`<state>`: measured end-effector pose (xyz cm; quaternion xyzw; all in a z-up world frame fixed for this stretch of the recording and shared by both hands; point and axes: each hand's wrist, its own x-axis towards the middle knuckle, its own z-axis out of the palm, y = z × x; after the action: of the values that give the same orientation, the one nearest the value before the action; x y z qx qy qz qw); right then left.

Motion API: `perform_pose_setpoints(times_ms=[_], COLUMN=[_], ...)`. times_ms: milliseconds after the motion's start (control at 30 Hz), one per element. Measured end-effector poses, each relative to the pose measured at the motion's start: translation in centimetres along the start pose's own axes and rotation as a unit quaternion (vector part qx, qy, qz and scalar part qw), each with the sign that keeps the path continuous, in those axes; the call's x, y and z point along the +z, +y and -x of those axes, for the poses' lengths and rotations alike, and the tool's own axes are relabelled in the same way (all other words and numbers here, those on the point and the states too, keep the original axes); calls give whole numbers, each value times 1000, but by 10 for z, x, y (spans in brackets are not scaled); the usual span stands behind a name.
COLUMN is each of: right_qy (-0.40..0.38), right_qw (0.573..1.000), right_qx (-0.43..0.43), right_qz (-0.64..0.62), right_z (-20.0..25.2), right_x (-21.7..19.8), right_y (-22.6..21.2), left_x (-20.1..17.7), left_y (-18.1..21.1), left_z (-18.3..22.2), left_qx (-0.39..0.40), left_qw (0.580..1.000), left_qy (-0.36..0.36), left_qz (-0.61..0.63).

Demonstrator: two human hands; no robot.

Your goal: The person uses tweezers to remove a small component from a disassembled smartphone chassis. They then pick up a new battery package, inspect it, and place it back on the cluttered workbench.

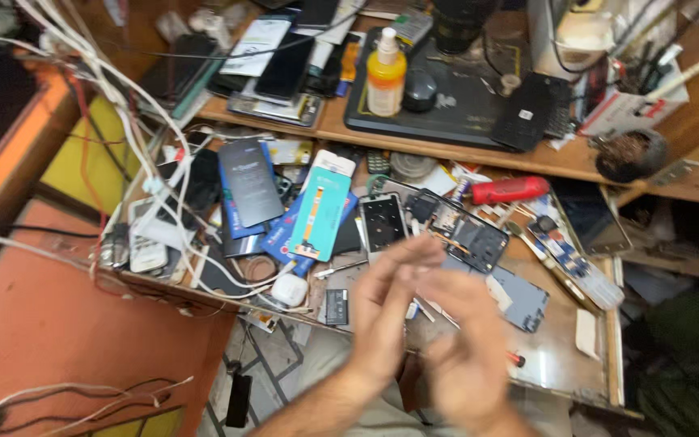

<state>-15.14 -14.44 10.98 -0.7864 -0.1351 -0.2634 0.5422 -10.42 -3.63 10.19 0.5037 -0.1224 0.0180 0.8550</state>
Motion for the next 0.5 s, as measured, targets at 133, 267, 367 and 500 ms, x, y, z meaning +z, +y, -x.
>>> perform_pose_setpoints(times_ms=[133,267,367,500], right_qy=[-128,-91,-61,43], right_qw=[989,993,996,999], right_qx=[-68,-77,-64,18], right_qz=[-1,-19,9,15], right_z=[7,-21,-53,-53], right_x=[35,27,16,-9], right_y=[5,54,106,144], left_x=[-7,7,9,-43], left_y=[-34,-40,-42,-44], left_z=[0,2,11,21], left_qx=[-52,11,-176,-171], left_qw=[987,987,970,971], left_qy=[-44,-109,-102,-162], left_qz=[148,115,134,32])
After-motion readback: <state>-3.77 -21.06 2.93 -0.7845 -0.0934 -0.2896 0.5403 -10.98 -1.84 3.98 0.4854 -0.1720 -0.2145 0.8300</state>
